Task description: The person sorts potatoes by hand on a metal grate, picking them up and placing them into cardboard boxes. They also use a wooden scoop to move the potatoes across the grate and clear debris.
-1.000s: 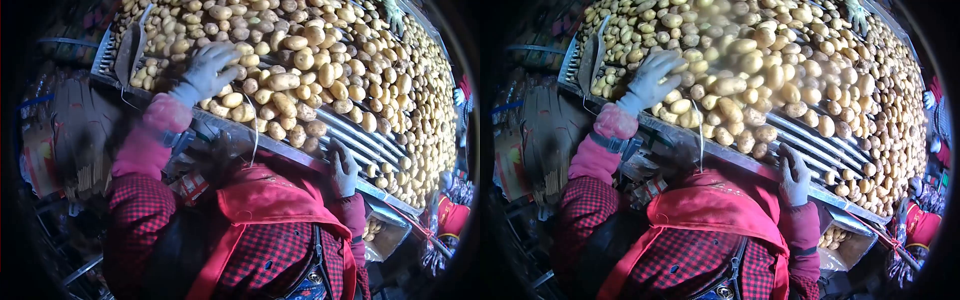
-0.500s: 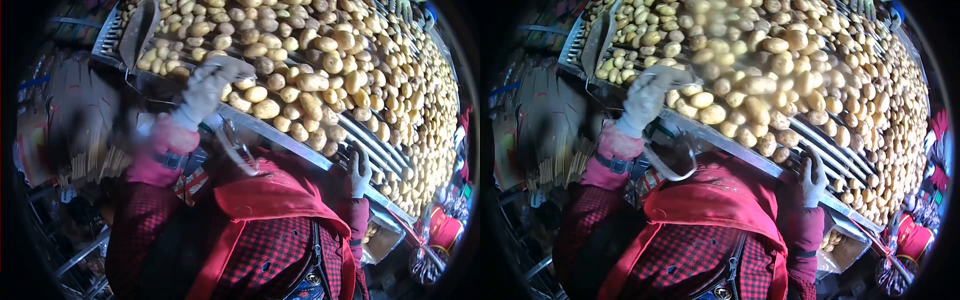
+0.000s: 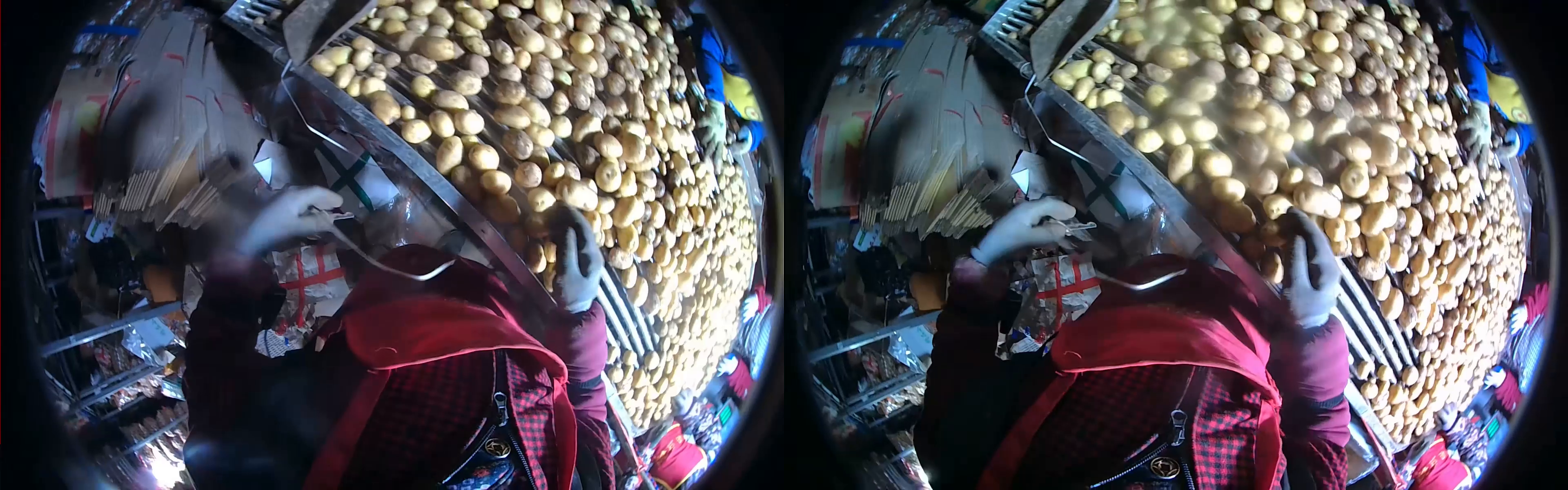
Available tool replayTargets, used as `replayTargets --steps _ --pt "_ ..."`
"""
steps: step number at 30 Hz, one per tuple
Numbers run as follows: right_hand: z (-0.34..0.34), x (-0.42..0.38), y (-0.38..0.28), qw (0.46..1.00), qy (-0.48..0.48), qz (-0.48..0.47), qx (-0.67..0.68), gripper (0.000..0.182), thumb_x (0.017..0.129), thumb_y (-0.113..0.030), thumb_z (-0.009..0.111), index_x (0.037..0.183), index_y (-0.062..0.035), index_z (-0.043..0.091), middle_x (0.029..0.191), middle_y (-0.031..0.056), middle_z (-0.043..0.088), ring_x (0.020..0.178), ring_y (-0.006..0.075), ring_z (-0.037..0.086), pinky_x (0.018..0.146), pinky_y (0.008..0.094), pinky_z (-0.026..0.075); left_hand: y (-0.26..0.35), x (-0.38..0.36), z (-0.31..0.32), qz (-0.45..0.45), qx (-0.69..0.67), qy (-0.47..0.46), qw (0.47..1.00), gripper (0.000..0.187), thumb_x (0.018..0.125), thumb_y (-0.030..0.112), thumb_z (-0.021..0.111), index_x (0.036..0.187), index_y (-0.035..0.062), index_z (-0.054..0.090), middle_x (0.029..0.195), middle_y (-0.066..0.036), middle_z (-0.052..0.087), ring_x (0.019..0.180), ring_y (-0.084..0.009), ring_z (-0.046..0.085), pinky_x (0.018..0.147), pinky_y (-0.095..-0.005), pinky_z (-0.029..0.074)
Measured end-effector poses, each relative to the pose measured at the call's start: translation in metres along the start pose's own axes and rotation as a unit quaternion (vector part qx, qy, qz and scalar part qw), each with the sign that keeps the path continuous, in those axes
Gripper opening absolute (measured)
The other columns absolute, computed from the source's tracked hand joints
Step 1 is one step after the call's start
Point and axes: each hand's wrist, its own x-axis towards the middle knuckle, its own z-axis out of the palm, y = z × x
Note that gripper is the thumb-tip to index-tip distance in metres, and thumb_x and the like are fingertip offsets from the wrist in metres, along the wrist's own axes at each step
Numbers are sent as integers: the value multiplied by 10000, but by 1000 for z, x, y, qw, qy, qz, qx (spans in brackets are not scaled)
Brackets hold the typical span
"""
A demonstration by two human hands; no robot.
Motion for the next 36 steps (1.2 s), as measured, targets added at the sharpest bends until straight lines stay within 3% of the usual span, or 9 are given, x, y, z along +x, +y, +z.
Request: replayTargets --steps 4,8,10,17,20,24,28,32,36 --pt "44 21 -23 983 -169 -40 -64 303 1008 -66 571 1287 35 635 1179 190 706 1081 282 690 964 371 523 -48 -21 -27 -108 345 140 922 417 867 143 700 1271 60 637 1098 -188 686 1043 -380 674 907 -461 536" --pt "85 27 -4 953 -203 -139 -175 340 887 -202 699 1194 -57 683 1027 168 692 945 391 664 840 458 531 2 0 -42 74 352 334 872 383 929 185 671 1292 65 645 1126 -196 682 1045 -415 661 917 -461 531" --pt "101 28 6 941 -136 -185 -250 404 838 -256 730 1201 -84 684 1040 150 688 952 402 647 825 475 528 30 34 -40 128 344 334 868 392 948 205 675 1315 75 640 1157 -190 679 1055 -409 657 921 -457 527" --pt "72 33 -23 913 -256 -176 -264 477 925 -258 684 1356 -70 606 1145 198 685 1037 412 666 864 477 548 39 186 -28 85 447 143 879 745 875 491 701 1527 217 464 1396 -211 571 1303 -446 523 1096 -569 409" --pt "60 27 -21 931 -244 -145 -231 485 933 -258 682 1378 -87 598 1200 196 671 1081 406 664 899 469 548 83 208 -11 2 547 85 832 819 864 464 706 1566 211 368 1383 -246 569 1291 -462 528 1107 -562 392" --pt "46 19 2 932 -194 -141 -270 445 978 -210 604 1400 -75 557 1303 212 623 1188 419 605 987 476 521 67 236 4 113 420 78 897 862 870 322 666 1628 258 261 1284 -291 606 1141 -496 605 1003 -537 477" --pt "38 11 -2 951 -212 -86 -209 440 938 -200 653 1364 -112 590 1191 180 642 1112 406 622 937 481 528 85 234 24 179 281 48 942 887 902 292 748 1637 251 253 1541 -282 449 1419 -470 439 1168 -506 378" --pt "50 7 7 938 -223 -155 -214 485 907 -209 643 1391 -204 603 1125 113 646 1054 352 625 900 471 529 103 235 51 67 244 26 967 1021 841 243 829 1653 229 211 1566 -271 424 1452 -436 402 1190 -496 347" --pt "43 10 13 945 -224 -109 -211 407 900 -180 629 1307 -166 620 1097 123 639 1038 362 628 883 470 530 91 253 94 107 266 88 954 1064 821 323 862 1644 180 203 1556 -362 367 1437 -516 391 1171 -535 374"
